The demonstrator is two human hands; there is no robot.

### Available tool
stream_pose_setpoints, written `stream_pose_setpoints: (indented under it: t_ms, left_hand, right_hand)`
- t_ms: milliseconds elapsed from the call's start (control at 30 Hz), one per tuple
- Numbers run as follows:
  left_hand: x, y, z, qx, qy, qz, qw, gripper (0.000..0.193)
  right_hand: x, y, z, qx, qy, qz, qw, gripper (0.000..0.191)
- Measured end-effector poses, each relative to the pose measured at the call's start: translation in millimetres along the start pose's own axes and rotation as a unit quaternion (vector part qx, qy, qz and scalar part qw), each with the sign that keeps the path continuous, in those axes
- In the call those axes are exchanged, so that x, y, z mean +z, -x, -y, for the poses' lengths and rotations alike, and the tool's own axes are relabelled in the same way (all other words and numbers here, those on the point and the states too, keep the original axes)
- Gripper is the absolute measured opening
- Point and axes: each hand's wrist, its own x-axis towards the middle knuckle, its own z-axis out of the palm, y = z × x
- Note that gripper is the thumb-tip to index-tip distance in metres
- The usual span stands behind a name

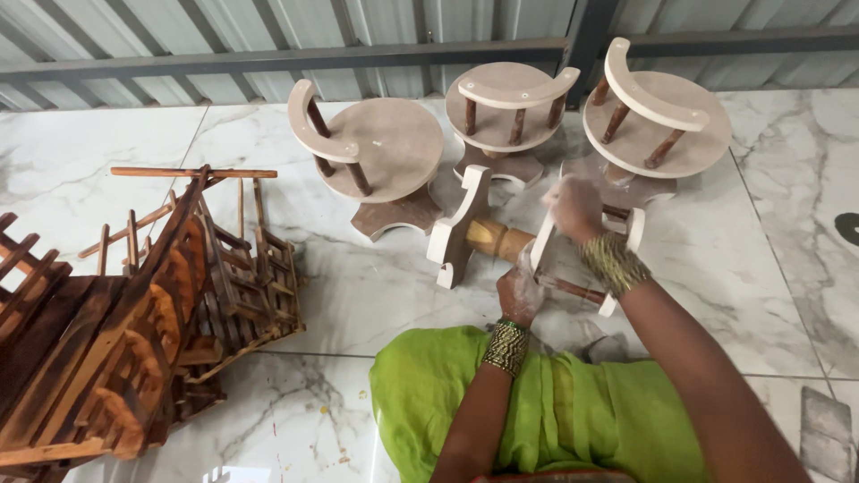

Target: The person sits on the floor assembling small wooden stools. They apply a white paste to the wooden joints by hand, press the curved backrest and side rails onto the round seat and legs, and reposition the stools to work on each one in turn.

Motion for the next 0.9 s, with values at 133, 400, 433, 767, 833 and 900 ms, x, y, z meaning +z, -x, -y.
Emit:
stream_pose_setpoints:
  t_ms: [133, 400, 433, 767, 833, 900]
  left_hand:
    - [1, 10, 10, -0.023, 0.020, 0.011, 0.999, 0.073]
    - [-21, 13, 2, 0.077, -0.004, -0.021, 0.997, 0.063]
    - [-23, 11, 1, 0.156, -0.095, -0.048, 0.982, 0.058]
    - [38, -4, -17, 0.244, -0.245, 0.424, 0.837, 0.033]
    - [41, -24, -30, 0.218, -0.230, 0.379, 0.869, 0.032]
    - [37, -56, -46, 0.173, -0.173, 0.295, 0.923, 0.032]
  right_hand:
    - [-9, 12, 17, 0.166, -0.203, -0.015, 0.965, 0.013]
    - [39, -16, -79, 0.166, -0.162, 0.152, 0.961, 0.017]
    - [39, -15, -86, 0.151, -0.125, 0.188, 0.962, 0.019]
    - [-3, 141, -140, 0.400, -0.516, -0.023, 0.757, 0.019]
    - [-12, 173, -136, 0.480, -0.514, -0.057, 0.708, 0.018]
    - [-22, 201, -132, 0.508, -0.558, -0.110, 0.647, 0.018]
